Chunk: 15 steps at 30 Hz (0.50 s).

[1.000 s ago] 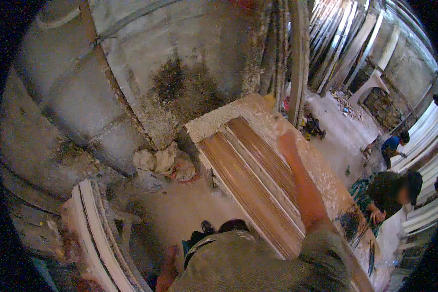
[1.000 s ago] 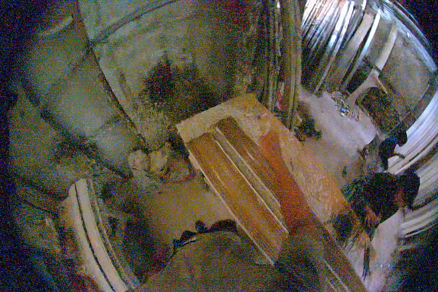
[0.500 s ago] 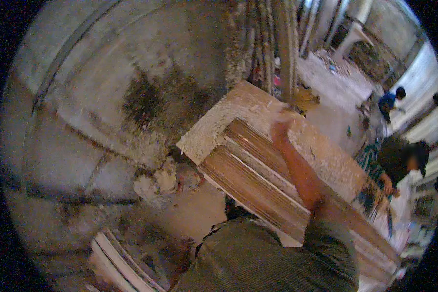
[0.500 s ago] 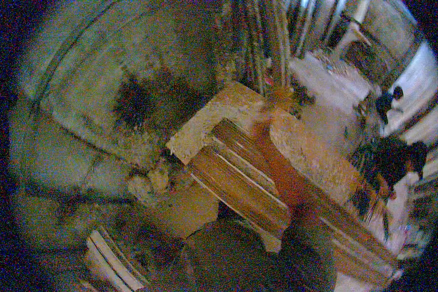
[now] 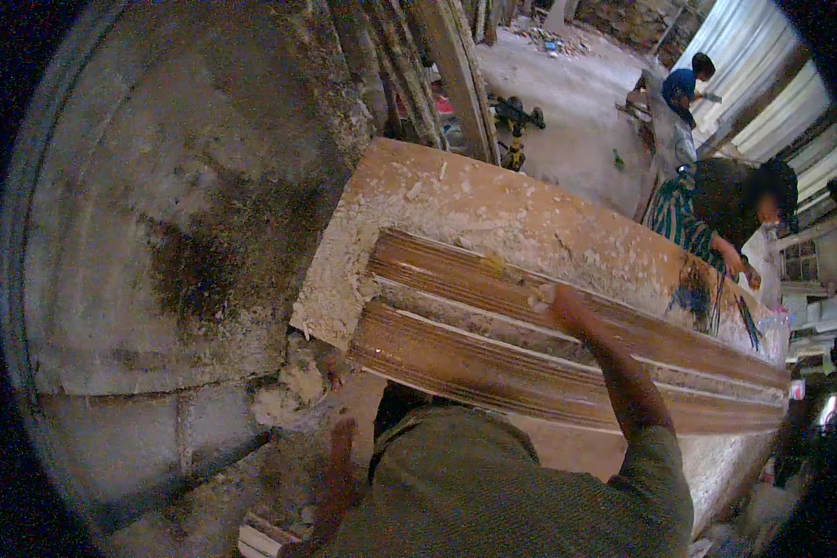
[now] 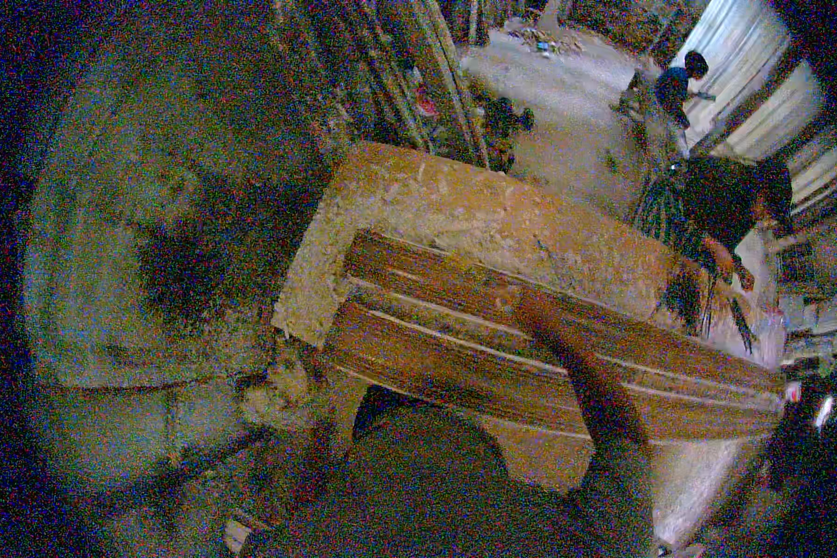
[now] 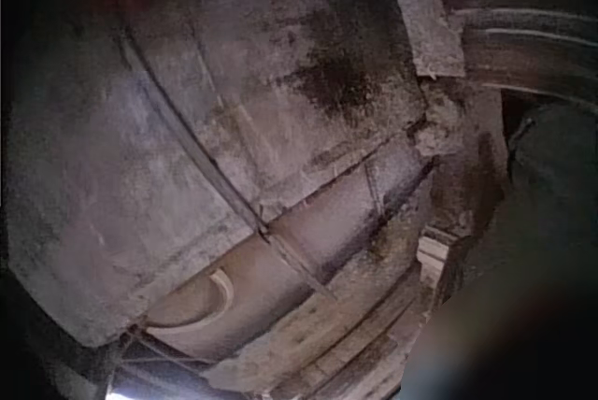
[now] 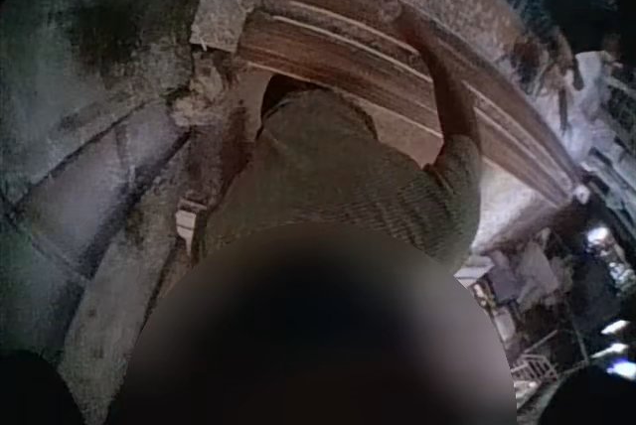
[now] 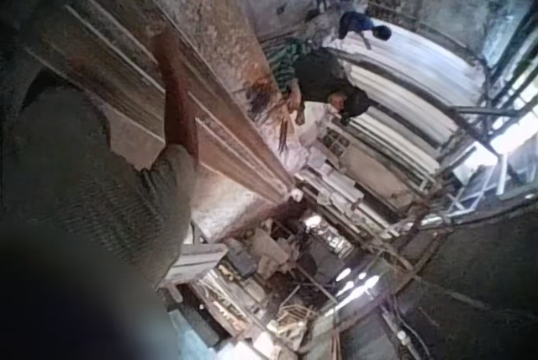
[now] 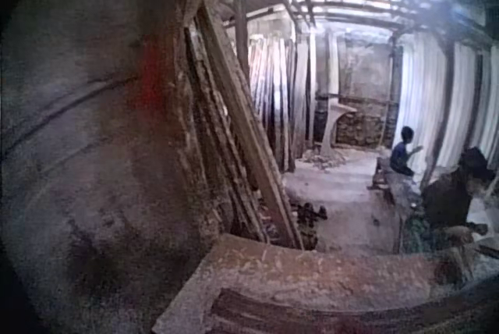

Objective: The person applies a clear finish to long wooden planks using a brush. They repeatedly dip the brush into a container and spread the finish along the length of each plank, working one at a time.

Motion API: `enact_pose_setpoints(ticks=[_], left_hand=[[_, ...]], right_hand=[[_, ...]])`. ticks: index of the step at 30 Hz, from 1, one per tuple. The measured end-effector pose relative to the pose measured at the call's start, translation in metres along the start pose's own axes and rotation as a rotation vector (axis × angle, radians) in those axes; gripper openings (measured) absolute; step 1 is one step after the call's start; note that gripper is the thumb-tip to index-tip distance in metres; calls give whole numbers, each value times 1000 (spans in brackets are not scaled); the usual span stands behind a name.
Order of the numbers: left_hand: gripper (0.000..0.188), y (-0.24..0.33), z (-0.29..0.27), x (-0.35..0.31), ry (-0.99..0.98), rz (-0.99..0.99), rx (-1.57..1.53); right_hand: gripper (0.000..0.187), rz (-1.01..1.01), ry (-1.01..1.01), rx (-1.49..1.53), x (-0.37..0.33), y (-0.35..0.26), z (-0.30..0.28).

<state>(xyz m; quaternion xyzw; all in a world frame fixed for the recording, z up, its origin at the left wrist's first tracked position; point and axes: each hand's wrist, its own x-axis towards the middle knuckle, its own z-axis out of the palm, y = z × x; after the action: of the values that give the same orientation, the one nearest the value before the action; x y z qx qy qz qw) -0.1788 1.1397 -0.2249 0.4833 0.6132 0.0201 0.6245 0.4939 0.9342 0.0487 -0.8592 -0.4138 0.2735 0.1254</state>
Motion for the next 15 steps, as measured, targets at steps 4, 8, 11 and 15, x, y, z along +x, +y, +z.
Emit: enact_pose_setpoints(ticks=[4, 8, 11, 15], left_hand=[[42, 59, -3, 53, -82, 73, 113], [42, 100, 7, 78, -183, 96, 252], [42, 121, 13, 85, -249, 92, 360], [42, 130, 7, 91, -270, 71, 446]], right_hand=[[36, 17, 118, 164, -54, -22, -27], [25, 40, 509, 674, -43, -55, -3], [20, 106, 672, 624, 0, -70, 42], [21, -33, 886, 659, 28, -48, 76]])
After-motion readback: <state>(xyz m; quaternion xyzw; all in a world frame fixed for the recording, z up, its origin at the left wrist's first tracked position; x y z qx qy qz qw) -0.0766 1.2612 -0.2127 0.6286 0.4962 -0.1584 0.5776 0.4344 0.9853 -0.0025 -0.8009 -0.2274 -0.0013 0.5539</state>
